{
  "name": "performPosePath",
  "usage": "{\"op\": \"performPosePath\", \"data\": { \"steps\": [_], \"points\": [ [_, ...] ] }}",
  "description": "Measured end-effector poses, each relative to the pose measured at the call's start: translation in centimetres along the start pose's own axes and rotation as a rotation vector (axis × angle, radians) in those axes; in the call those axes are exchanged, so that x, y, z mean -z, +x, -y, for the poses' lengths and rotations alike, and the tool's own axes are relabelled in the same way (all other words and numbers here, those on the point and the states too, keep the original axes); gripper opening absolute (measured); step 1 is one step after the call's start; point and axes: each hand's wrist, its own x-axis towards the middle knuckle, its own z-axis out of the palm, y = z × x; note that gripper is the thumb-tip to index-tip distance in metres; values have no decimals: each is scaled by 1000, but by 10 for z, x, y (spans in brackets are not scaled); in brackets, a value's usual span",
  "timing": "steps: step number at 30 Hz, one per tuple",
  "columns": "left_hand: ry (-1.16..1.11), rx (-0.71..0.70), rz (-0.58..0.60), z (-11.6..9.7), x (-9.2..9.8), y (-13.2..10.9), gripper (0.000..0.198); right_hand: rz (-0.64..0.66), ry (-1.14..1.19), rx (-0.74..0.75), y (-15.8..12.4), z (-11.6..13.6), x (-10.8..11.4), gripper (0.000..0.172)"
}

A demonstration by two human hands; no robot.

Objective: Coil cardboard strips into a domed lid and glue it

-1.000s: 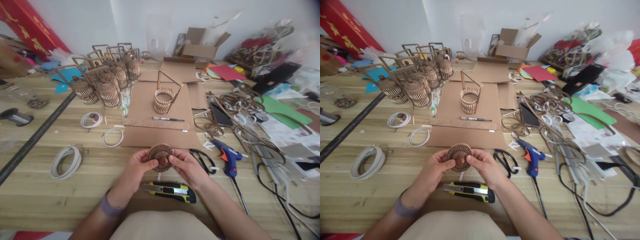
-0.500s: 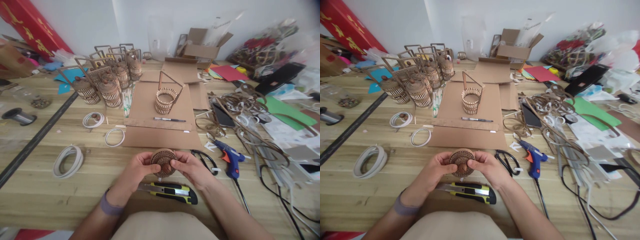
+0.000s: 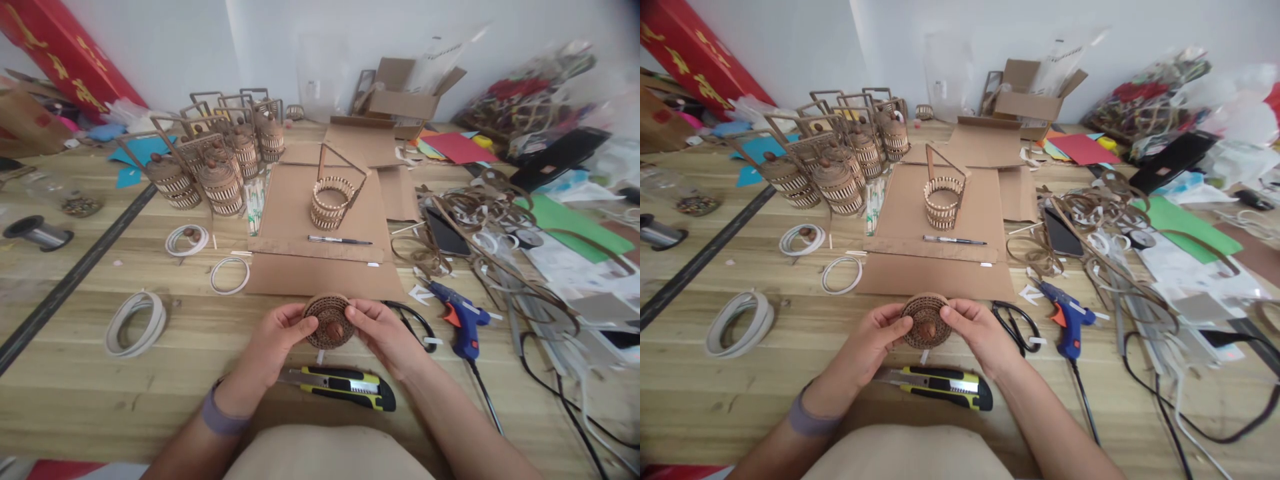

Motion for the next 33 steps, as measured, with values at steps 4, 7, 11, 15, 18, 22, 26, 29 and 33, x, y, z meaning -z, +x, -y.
{"op": "performPosePath", "data": {
  "steps": [4, 7, 11, 15, 18, 22, 26, 29, 33],
  "points": [
    [-16, 43, 46, -1, 3, -1, 41, 22, 16, -6, 0, 0, 0, 33],
    [-19, 55, 61, -2, 3, -1, 43, 51, 50, -25, 1, -2, -1, 32],
    [-52, 34, 40, 0, 2, 1, 43, 24, 86, -2, 3, -4, -4, 31],
    [-58, -14, -32, 3, -2, 1, 43, 6, 102, 22, 3, -6, -7, 31],
    [-32, -1, -51, 2, -2, 0, 37, 16, 74, 1, 2, -5, -7, 29],
    [-10, 19, -21, -1, -2, -2, 34, 48, 64, -20, 1, -3, -6, 28],
    [-9, 38, -24, -3, -1, -3, 35, 75, 70, -53, 0, -1, -5, 29],
    [-16, 43, 1, -3, 0, -2, 37, 100, 62, -54, 0, -1, -5, 29],
    [-29, 4, -26, 0, 1, 0, 39, 41, 41, -10, 1, -3, -6, 30]
  ]
}}
